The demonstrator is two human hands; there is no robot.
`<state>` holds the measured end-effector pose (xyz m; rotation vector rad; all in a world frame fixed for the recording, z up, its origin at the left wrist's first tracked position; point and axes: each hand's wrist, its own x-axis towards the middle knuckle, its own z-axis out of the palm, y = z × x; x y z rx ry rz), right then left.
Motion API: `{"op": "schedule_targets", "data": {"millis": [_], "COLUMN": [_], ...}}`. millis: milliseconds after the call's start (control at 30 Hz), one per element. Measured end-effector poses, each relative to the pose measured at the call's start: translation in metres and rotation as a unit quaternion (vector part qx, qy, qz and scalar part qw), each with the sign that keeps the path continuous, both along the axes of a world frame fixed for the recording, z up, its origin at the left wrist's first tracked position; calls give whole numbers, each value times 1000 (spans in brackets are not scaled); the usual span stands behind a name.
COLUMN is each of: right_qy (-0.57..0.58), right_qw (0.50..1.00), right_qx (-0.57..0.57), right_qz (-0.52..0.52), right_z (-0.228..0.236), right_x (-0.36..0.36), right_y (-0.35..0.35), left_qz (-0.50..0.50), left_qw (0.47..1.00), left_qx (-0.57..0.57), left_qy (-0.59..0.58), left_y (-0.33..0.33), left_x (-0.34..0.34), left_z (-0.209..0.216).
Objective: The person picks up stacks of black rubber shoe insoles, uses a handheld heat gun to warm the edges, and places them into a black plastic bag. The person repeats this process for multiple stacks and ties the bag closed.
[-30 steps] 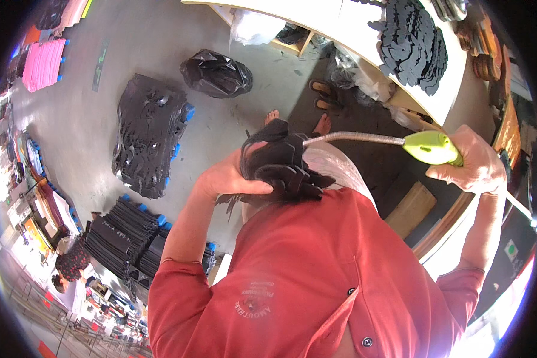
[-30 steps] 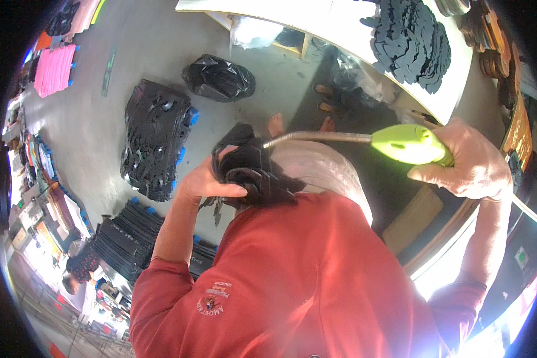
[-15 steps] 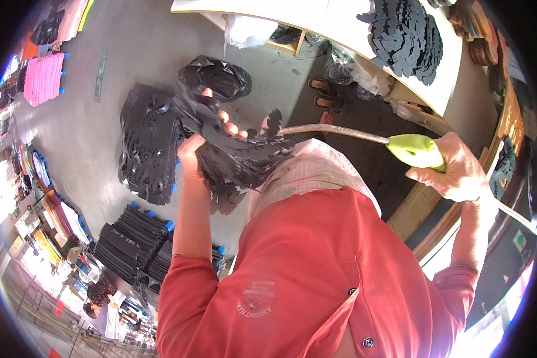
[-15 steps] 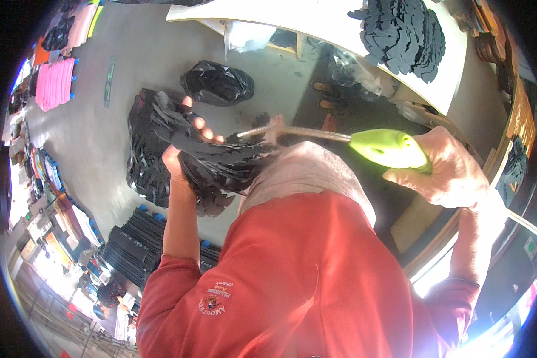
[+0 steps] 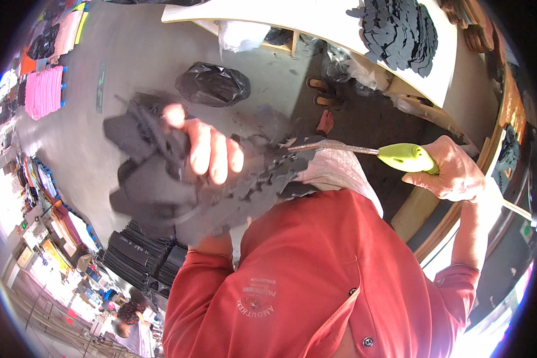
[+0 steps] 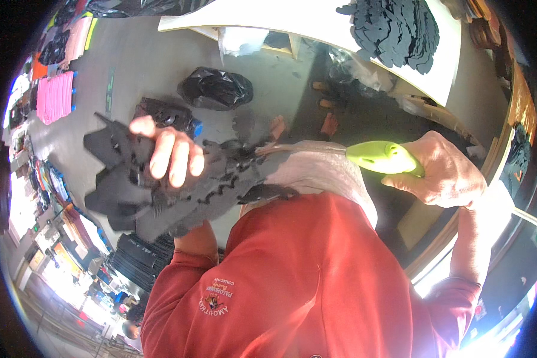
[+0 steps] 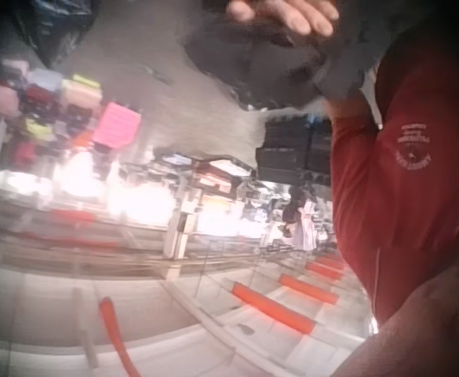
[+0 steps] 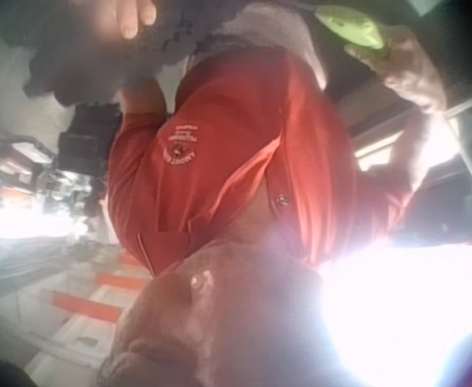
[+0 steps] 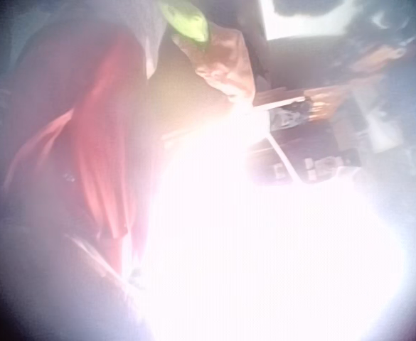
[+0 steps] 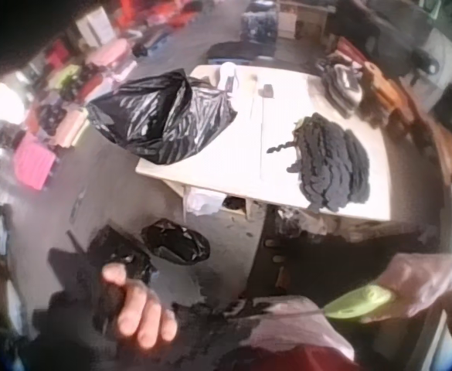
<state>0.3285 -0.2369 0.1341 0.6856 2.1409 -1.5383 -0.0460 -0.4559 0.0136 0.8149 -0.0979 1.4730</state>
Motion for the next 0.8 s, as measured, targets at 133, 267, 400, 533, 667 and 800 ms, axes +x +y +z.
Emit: {"op": "schedule_targets", "data": {"millis": [133,267,400,533,667,800], "right_qy": [-17,44,123,102,45,113], "right_qw": [999,998,991,994,996,990], "right_qx": [49,-33,-45,-28,-72,-77], "right_qz": [8,-4,19,5,-12,22], "right_z": [-9,-14,-17,-18,-17,-20], "right_x": [10,14,9,2,-1,2], "right_y": [0,2,6,8,8,5], "left_qz": [-95,-162,-161,-170,-145,-129], "left_qw": [993,981,982,979,986,989], "left_qx": [70,97,90,112,87,62], "left_qy": [22,46,48,16,-1,-28], "left_y": [14,16,11,7,4,8], "left_x": [-11,-13,-1,17,32,39], "left_z": [13,30,37,36,43,43]}}
